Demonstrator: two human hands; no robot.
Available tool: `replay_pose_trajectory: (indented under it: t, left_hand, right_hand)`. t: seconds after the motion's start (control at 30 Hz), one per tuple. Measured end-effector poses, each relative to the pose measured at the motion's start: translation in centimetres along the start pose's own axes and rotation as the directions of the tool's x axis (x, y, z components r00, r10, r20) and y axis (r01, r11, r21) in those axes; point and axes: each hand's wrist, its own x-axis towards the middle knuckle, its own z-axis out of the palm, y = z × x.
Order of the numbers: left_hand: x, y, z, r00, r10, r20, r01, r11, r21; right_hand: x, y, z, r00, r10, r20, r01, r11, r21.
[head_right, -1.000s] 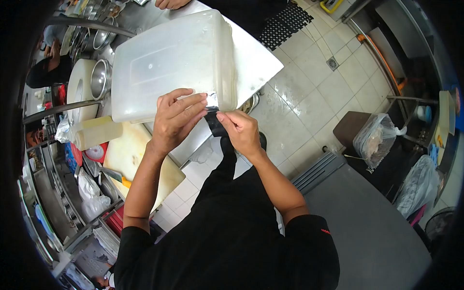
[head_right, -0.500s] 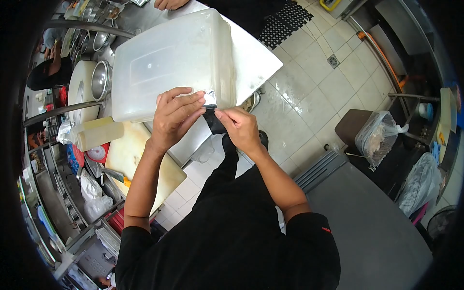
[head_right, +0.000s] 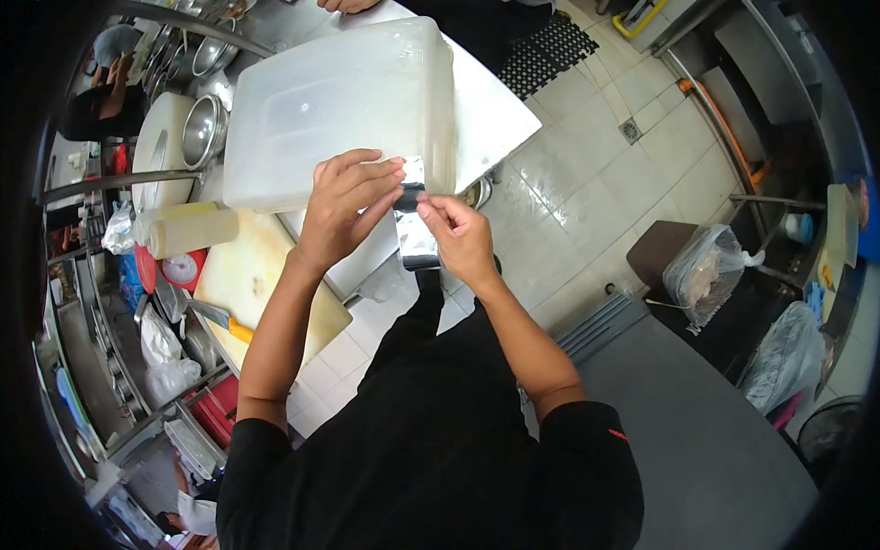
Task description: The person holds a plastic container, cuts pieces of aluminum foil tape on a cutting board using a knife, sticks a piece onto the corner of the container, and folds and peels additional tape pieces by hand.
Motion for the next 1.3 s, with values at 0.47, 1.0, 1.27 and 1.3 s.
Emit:
replay_pose_trajectory:
  t: [0.47,1.0,1.27,1.3]
  left_hand:
    - [-1.1,0.2,0.9,0.994,-0.016,-0.112,0.015,1.000,-0.005]
    - [-0.9,0.3,1.1,0.992,0.000,-0.123,0.004,1.000,0.030]
    - [-0.7,0.4,1.0,0.994,-0.034,-0.105,0.036,0.999,0.024]
    - [-0.7,0.4,1.0,0.994,-0.035,-0.102,0.037,0.999,0.025]
  right_hand:
    - [0.9,0.2,-0.5,0.997,0.032,0.069,-0.028,0.998,-0.058]
    - [1.3,1.3,0.7,0.994,-0.032,-0.101,0.021,0.993,-0.115]
    - [1.1,1.6,1.5,0.988,-0.008,-0.151,0.007,1.000,-0.012]
    - [1.1,1.5,1.6,0.987,0.005,-0.158,-0.005,1.000,0.001]
